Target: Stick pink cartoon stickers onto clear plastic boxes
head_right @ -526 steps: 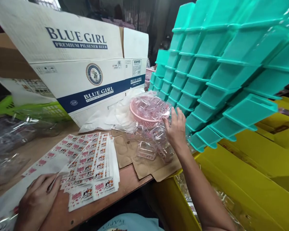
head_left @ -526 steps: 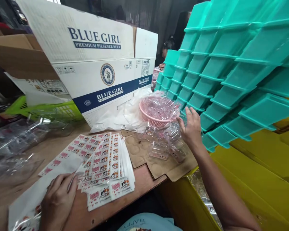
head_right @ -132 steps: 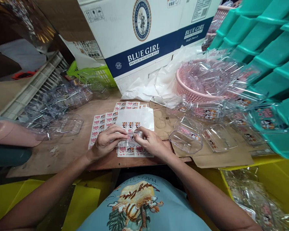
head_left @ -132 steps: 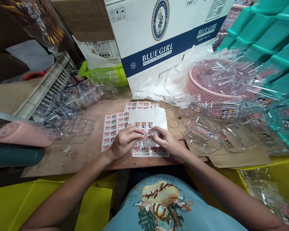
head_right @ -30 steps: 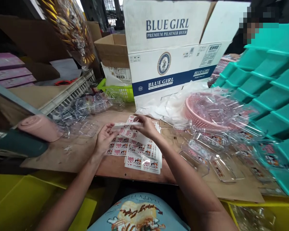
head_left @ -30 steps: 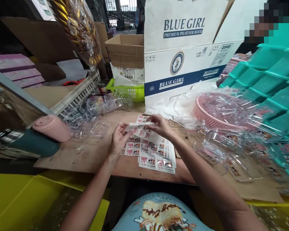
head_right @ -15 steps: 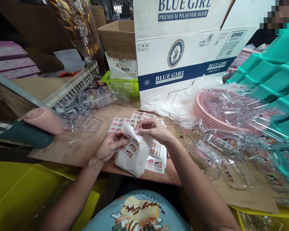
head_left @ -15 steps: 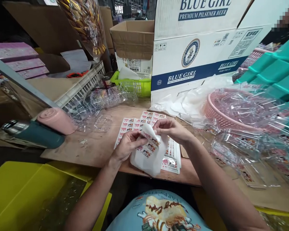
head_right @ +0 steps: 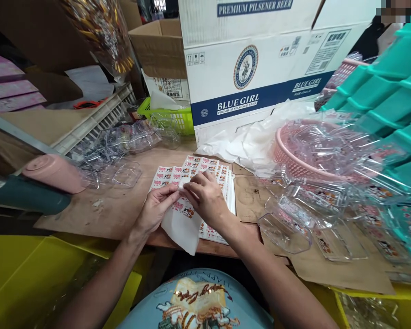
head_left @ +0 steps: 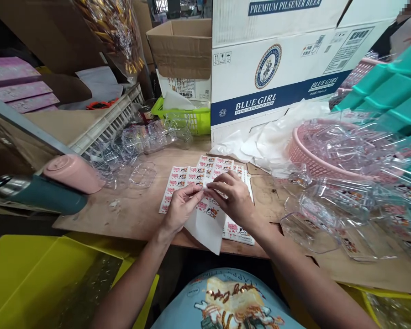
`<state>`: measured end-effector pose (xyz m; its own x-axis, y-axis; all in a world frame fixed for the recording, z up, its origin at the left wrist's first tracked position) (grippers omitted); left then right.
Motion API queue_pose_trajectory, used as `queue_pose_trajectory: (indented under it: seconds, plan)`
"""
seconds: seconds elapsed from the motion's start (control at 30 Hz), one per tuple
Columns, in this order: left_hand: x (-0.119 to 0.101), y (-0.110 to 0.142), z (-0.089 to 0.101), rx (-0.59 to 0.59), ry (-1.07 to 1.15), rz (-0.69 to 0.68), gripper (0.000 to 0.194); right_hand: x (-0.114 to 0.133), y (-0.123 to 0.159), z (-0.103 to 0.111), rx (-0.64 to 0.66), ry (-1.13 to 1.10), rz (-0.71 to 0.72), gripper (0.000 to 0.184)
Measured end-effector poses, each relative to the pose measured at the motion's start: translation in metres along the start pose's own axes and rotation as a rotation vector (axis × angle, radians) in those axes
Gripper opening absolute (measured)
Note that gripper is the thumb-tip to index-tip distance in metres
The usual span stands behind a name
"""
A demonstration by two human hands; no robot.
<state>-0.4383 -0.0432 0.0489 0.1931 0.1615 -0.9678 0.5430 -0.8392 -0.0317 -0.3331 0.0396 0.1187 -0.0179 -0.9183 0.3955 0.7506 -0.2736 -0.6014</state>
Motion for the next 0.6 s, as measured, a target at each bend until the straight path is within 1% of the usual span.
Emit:
queue_pose_trajectory:
  seconds: [0.13,0.17,0.2,0.3,0.33,0.37,0.4,0.47,0.53,0.57,0.6]
  plan:
    - [-0.009,0.003,-0.006,0.03,-0.17,-0.107,0.02,-0.003,0.0,-0.009,0.021,-0.037,-0.029,0.022]
    - [-0.01,0.003,-0.007,0.036,-0.193,-0.129,0.019,-0.01,-0.001,-0.009,0.003,-0.088,-0.075,0.023]
    - [-0.01,0.003,-0.008,0.043,-0.21,-0.144,0.019,-0.02,-0.002,-0.007,-0.034,-0.157,-0.15,0.024]
    - [-0.006,-0.002,-0.008,0.045,-0.211,-0.132,0.015,-0.058,0.0,0.004,-0.194,-0.322,-0.409,0.027]
    - [-0.004,-0.005,-0.006,0.027,-0.197,-0.12,0.014,-0.066,0.001,0.009,-0.24,-0.338,-0.459,0.026]
    - [-0.002,-0.008,-0.003,0.003,-0.178,-0.112,0.013,-0.07,0.001,0.014,-0.262,-0.332,-0.467,0.025]
    - [0.0,-0.011,-0.002,-0.015,-0.156,-0.104,0.013,-0.069,0.0,0.017,-0.256,-0.309,-0.438,0.023]
    - [0.002,-0.016,-0.002,-0.022,-0.113,-0.095,0.015,-0.054,-0.003,0.019,-0.19,-0.234,-0.32,0.017]
    - [0.002,-0.018,-0.008,-0.005,-0.089,-0.103,0.017,-0.034,-0.003,0.013,-0.101,-0.135,-0.194,0.014]
    - [0.001,-0.018,-0.012,0.004,-0.084,-0.11,0.017,-0.027,-0.001,0.009,-0.072,-0.101,-0.163,0.015]
    - [0.001,-0.017,-0.015,0.012,-0.081,-0.118,0.017,-0.023,0.0,0.006,-0.062,-0.092,-0.161,0.016]
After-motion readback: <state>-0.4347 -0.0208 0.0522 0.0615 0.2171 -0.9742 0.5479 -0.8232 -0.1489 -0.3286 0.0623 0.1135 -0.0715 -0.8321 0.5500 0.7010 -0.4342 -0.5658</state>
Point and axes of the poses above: each hand's wrist, its own y-axis away from the middle knuckle, its own z-axis out of the back of the hand, x = y × z, the point moved 8 cm from there along -y, towards the middle knuckle, and after that the axes turned 5 degrees about y, right-handed, at the moved point
